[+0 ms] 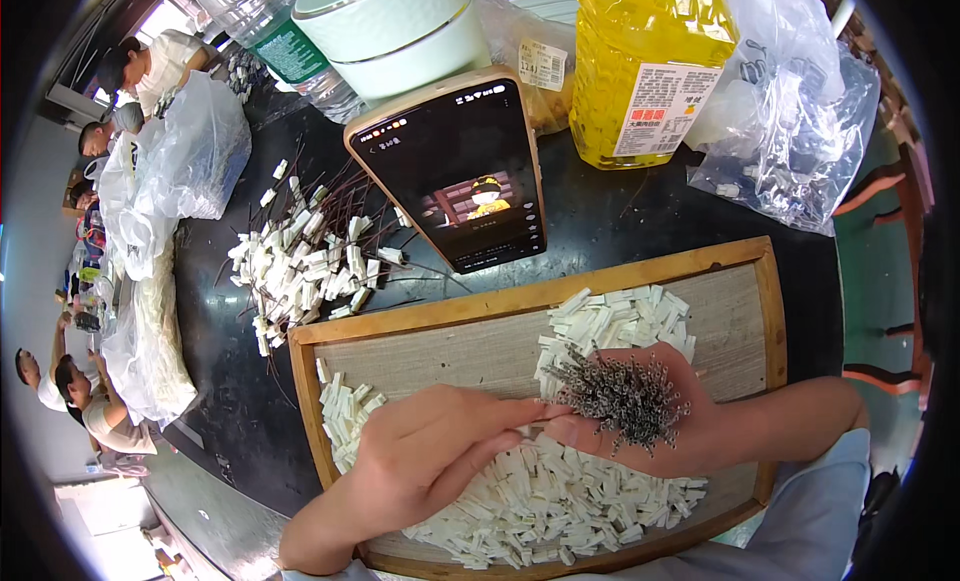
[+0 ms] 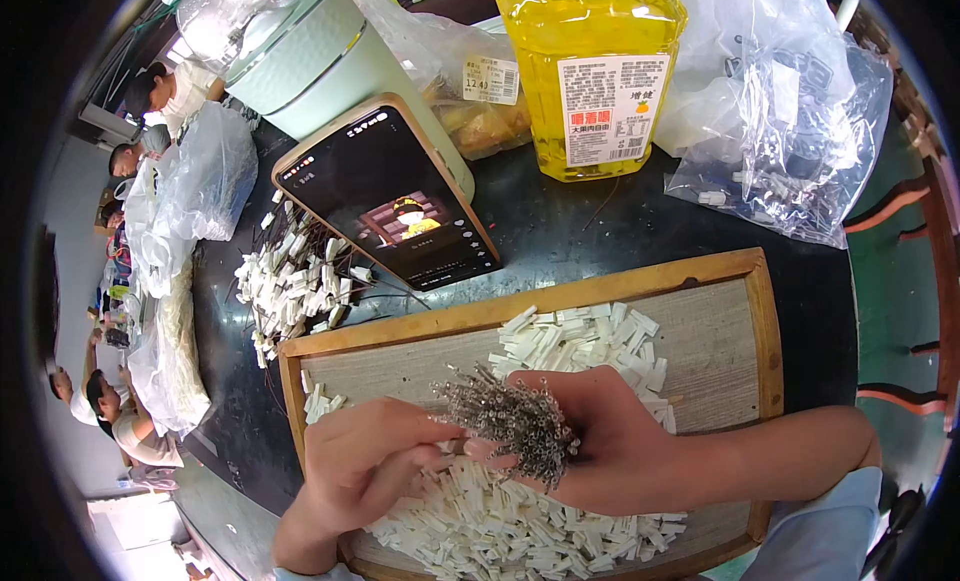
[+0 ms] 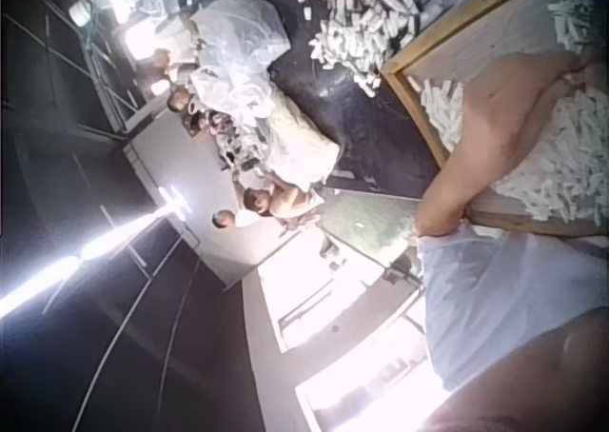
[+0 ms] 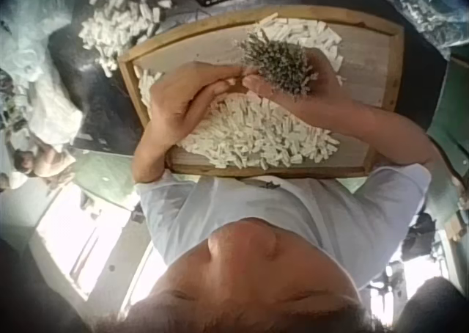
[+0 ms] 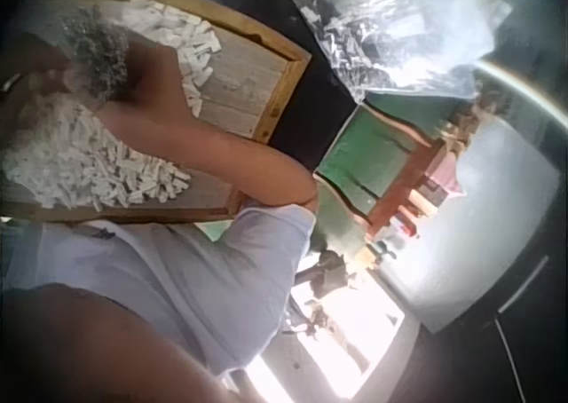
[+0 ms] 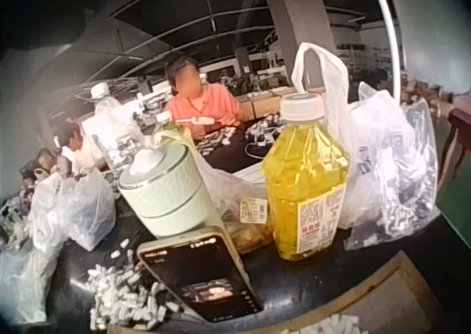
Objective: The person inserts metal pins into white plastic connectors by hand.
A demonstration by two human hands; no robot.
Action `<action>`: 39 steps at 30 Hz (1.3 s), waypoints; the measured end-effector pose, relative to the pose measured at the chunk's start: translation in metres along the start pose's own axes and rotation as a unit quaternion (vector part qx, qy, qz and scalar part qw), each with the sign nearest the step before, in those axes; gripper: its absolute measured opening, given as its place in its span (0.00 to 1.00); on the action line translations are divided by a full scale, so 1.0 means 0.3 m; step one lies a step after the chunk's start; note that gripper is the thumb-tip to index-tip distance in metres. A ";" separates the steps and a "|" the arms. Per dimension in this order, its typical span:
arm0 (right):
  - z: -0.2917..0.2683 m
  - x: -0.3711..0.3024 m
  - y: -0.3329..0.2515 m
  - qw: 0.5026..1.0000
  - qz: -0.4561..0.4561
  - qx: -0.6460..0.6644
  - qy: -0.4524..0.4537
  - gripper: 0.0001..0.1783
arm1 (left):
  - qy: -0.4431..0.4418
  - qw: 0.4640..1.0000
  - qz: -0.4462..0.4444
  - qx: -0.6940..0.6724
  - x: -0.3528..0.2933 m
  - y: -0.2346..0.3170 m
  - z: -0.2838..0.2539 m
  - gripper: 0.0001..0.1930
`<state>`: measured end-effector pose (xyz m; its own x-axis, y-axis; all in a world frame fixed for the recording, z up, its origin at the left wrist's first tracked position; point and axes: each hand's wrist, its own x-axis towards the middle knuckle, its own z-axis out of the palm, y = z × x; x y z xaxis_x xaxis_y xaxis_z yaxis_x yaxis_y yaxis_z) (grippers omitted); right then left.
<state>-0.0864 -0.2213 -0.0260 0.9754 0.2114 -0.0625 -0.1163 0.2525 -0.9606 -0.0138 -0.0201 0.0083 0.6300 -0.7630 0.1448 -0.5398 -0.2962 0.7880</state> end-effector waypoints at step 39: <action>-0.012 0.021 -0.033 0.992 0.120 -0.038 0.007 0.09 | 0.010 0.998 0.030 -0.054 -0.002 -0.050 -0.013 0.15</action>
<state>-0.0783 -0.2259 -0.0179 0.9237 0.2443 -0.2951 -0.3316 0.1238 -0.9353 -0.0039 -0.0131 -0.0012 0.6102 -0.7654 0.2044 -0.5140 -0.1862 0.8374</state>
